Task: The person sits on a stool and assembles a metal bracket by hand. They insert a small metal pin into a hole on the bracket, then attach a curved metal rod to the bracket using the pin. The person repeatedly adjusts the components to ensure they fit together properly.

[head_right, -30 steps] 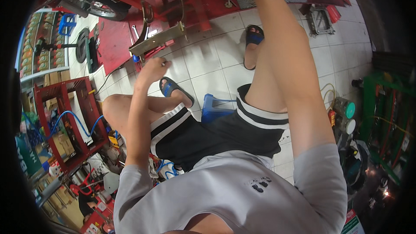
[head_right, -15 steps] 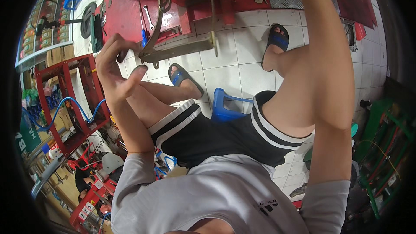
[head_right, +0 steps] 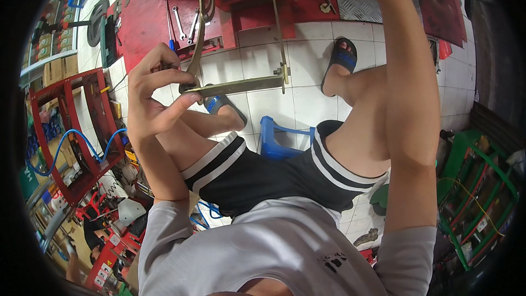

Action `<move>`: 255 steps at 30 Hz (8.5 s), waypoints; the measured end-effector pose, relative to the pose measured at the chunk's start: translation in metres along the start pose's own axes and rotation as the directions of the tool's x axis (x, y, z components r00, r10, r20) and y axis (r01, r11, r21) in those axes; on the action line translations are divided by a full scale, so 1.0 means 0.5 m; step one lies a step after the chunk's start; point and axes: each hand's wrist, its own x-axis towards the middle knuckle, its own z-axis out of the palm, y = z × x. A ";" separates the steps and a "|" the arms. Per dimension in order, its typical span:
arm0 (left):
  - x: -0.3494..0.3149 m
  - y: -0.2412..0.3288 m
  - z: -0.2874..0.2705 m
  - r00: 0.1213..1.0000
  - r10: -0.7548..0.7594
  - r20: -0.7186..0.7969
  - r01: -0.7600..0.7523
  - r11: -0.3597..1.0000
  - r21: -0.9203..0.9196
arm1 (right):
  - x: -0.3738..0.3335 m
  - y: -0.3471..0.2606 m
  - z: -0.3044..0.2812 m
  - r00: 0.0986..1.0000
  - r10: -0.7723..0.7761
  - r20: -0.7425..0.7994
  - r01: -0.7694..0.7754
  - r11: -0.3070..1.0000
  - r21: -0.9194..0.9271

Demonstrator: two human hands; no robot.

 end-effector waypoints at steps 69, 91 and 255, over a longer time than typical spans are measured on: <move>0.110 -0.202 0.591 0.910 -0.402 -0.104 0.415 0.868 0.274 | -0.044 0.043 -0.013 0.988 0.030 -0.149 -0.005 0.987 0.162; 0.354 -0.339 0.622 0.925 -0.257 -0.278 0.376 0.707 0.598 | -0.134 0.032 -0.067 0.982 0.183 -0.046 -0.174 0.973 0.152; 0.495 -0.438 0.654 0.989 -0.136 -0.061 0.148 0.939 0.310 | -0.090 0.118 -0.071 0.955 0.253 -0.158 -0.194 0.930 0.313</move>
